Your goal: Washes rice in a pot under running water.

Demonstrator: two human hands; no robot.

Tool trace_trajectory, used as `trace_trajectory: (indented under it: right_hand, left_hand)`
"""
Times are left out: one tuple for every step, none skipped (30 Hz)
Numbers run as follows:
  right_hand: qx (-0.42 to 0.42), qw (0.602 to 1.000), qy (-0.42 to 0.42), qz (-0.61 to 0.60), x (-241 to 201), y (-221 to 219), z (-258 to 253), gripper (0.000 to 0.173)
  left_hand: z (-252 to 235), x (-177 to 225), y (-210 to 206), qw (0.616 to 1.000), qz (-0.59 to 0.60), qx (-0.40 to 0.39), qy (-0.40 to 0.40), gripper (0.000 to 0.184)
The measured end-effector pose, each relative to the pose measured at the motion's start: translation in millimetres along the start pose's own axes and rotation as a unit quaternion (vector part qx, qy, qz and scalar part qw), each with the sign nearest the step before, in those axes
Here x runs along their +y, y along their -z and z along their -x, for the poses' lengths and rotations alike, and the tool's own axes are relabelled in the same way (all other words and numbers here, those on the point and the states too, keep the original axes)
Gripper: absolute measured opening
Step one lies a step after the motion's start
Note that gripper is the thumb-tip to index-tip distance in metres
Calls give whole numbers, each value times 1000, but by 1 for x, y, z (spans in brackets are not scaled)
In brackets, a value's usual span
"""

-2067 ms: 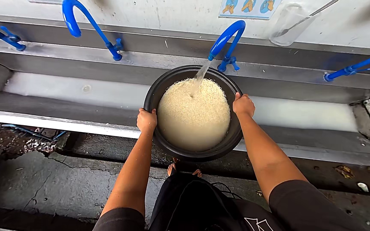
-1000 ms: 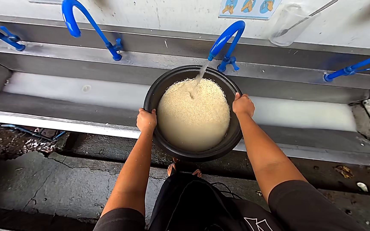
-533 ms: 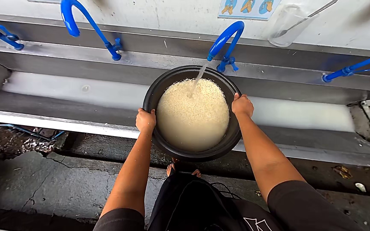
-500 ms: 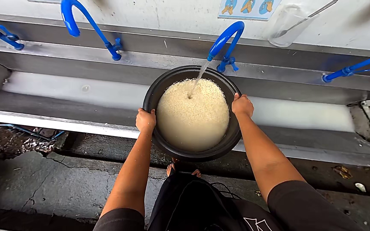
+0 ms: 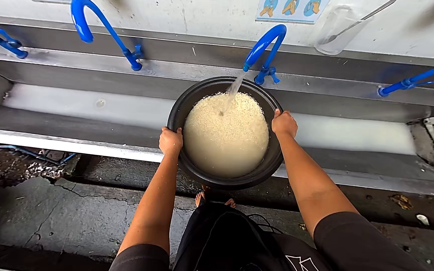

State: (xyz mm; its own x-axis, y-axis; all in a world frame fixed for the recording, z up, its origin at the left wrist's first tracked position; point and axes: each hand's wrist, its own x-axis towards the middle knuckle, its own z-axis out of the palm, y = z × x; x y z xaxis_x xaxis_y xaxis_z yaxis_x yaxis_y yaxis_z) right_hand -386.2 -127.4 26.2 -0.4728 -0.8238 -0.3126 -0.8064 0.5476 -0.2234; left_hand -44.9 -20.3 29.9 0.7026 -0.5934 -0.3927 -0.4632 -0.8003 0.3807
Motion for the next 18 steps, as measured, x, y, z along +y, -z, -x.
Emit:
trace_trajectory:
  right_hand:
    - [1, 1000, 3, -5, 0, 1, 1, 64]
    - [1, 1000, 4, -5, 0, 1, 1, 65]
    - [1, 1000, 3, -4, 0, 1, 1, 65]
    - [1, 1000, 1, -4, 0, 1, 0, 65]
    - [1, 1000, 0, -3, 0, 1, 0, 65]
    - [1, 1000, 0, -3, 0, 1, 1, 64]
    - [1, 1000, -1, -3, 0, 1, 1, 64]
    - [0, 1000, -1, -3, 0, 1, 1, 64]
    - [-1, 1000, -1, -3, 0, 1, 0, 64]
    - [-2, 1000, 0, -4, 0, 1, 0, 64]
    - [-2, 1000, 0, -5, 0, 1, 0, 64]
    - [-1, 1000, 0, -4, 0, 0, 0, 64]
    - [-1, 1000, 0, -3, 0, 0, 0, 64]
    - [0, 1000, 0, -2, 0, 0, -1, 64]
    - [-1, 1000, -1, 0, 0, 0, -1, 64]
    - [-2, 1000, -1, 1, 0, 0, -1, 64]
    - [-4, 1000, -1, 2, 0, 0, -1, 64]
    - [-4, 1000, -1, 3, 0, 0, -1, 64]
  left_hand:
    - [1, 0, 1, 1000, 1, -2, -3, 57]
    - [2, 0, 2, 1000, 1, -1, -5, 57]
    - [2, 0, 1, 1000, 2, 1, -6, 57]
    - [2, 0, 1, 1000, 3, 2, -5, 57]
    - [1, 0, 1, 1000, 3, 2, -4, 57]
    - [1, 0, 0, 1000, 4, 2, -4, 57]
    - [1, -1, 0, 1000, 6, 2, -4, 57]
    - [1, 0, 0, 1000, 6, 1, -4, 57]
    - [1, 0, 0, 1000, 5, 1, -4, 57]
    - [1, 0, 0, 1000, 4, 0, -4, 57]
    - [1, 0, 1, 1000, 3, -1, -3, 57]
    - [1, 0, 1, 1000, 3, -1, -3, 57]
    - [1, 0, 0, 1000, 3, -1, -1, 57]
    - [0, 0, 0, 1000, 3, -1, -1, 57]
    - [0, 0, 0, 1000, 2, 1, 0, 57]
    - [1, 0, 0, 1000, 2, 2, 0, 57]
    - [1, 0, 0, 1000, 2, 2, 0, 56]
    - [1, 0, 0, 1000, 3, 1, 1, 56]
